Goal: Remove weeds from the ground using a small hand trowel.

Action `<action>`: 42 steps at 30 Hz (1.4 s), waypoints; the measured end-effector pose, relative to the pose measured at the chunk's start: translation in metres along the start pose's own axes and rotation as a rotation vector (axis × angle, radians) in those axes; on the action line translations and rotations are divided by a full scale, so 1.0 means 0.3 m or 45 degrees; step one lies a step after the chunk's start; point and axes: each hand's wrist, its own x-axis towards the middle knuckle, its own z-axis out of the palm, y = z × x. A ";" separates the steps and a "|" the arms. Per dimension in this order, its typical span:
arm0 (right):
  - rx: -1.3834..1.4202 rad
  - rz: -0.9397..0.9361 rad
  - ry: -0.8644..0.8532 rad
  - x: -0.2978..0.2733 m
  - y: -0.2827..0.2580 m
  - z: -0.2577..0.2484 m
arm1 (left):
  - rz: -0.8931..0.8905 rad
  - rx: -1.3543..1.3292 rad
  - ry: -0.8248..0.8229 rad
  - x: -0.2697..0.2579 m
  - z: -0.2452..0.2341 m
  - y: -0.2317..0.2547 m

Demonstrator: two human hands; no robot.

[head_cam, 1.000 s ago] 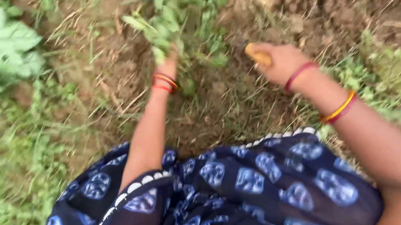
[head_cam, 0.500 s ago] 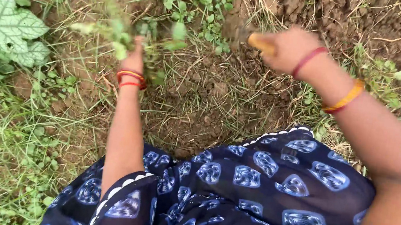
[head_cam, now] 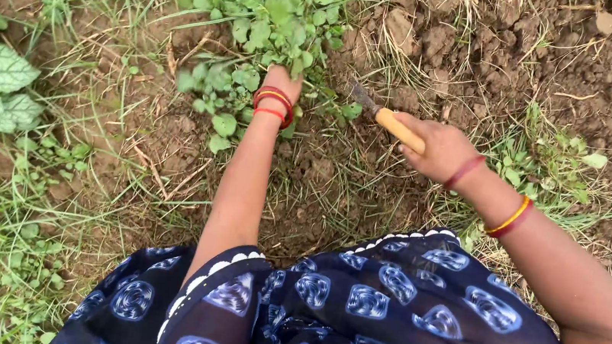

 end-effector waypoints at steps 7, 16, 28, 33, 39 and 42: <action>0.106 -0.077 -0.003 0.038 0.142 0.004 | 0.153 -0.076 0.026 0.098 0.120 -0.023; 0.355 0.110 -0.013 0.054 0.119 -0.012 | 0.305 -0.008 -0.088 0.029 0.143 0.050; 0.969 0.482 -0.135 0.075 0.005 -0.041 | -0.023 -0.284 0.022 -0.176 0.276 -0.306; 0.335 -0.640 0.698 0.019 0.008 0.117 | 0.539 -0.635 0.209 -0.240 -0.021 -0.451; 0.829 0.494 -0.130 0.005 -0.161 0.056 | 0.422 -0.138 0.547 -0.378 -0.592 -0.530; 0.698 0.266 0.090 0.000 -0.166 0.040 | 0.229 0.306 0.531 -0.427 -0.605 -0.678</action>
